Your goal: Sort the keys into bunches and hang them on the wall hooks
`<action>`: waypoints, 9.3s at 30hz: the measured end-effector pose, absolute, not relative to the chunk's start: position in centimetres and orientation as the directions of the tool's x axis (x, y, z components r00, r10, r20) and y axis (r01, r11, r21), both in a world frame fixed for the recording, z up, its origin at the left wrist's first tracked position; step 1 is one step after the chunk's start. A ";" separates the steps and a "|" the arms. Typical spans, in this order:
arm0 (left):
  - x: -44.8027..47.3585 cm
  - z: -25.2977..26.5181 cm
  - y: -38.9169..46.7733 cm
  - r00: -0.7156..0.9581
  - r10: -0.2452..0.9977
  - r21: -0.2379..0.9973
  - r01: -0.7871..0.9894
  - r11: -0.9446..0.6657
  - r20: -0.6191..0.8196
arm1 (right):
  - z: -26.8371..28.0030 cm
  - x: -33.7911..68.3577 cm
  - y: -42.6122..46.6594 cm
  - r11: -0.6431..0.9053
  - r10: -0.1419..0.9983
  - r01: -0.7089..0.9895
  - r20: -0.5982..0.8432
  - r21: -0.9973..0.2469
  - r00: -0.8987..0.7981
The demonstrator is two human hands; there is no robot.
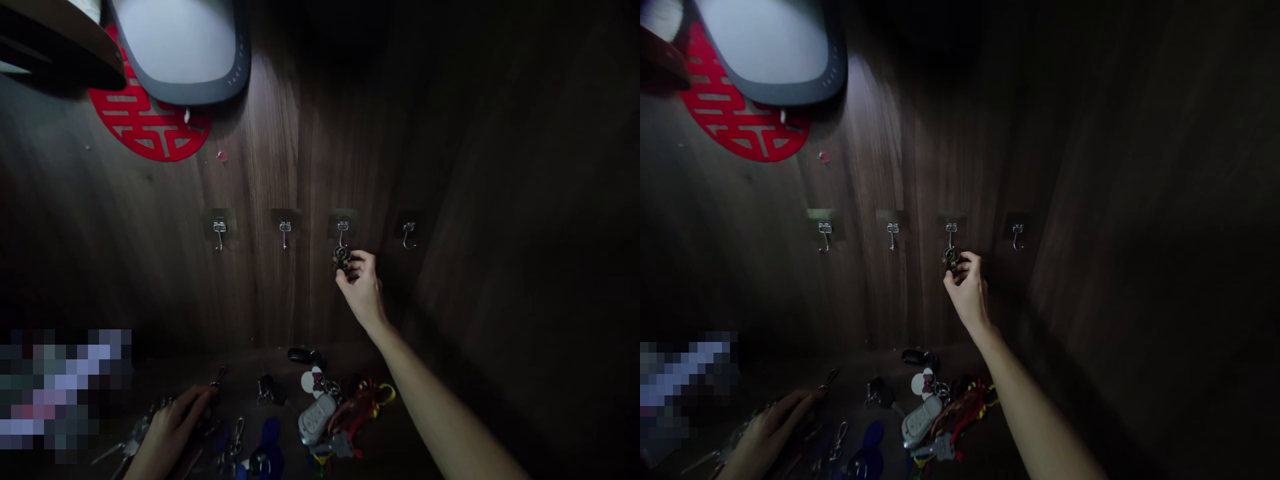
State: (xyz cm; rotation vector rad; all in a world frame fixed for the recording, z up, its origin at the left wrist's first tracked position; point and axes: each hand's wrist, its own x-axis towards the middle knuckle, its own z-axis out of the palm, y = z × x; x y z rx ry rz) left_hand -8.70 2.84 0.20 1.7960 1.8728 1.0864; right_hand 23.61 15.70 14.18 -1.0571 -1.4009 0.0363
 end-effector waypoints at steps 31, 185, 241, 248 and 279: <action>-9.1 0.0 2.8 -0.051 0.963 0.674 0.724 -0.146 0.264 | 14.4 22.6 13.4 0.569 0.810 -0.208 0.498 -0.796 0.311; -11.2 1.1 0.5 0.316 0.925 0.648 0.663 -0.374 0.210 | 0.1 10.3 2.3 0.595 0.801 0.624 0.314 -0.507 -0.509; -10.1 2.2 0.0 0.079 0.987 0.947 -0.280 0.159 -0.142 | -0.1 7.6 0.1 0.886 0.461 0.307 0.727 -0.347 -0.508; -10.0 1.9 0.1 0.140 0.979 0.957 -0.230 0.177 -0.148 | -0.1 7.8 0.3 0.794 0.600 0.358 0.728 -0.492 -0.331; -10.4 2.0 -0.4 0.417 0.887 0.882 -0.318 0.348 -0.200 | 0.2 7.9 1.4 0.343 0.939 -0.022 0.342 -0.939 0.040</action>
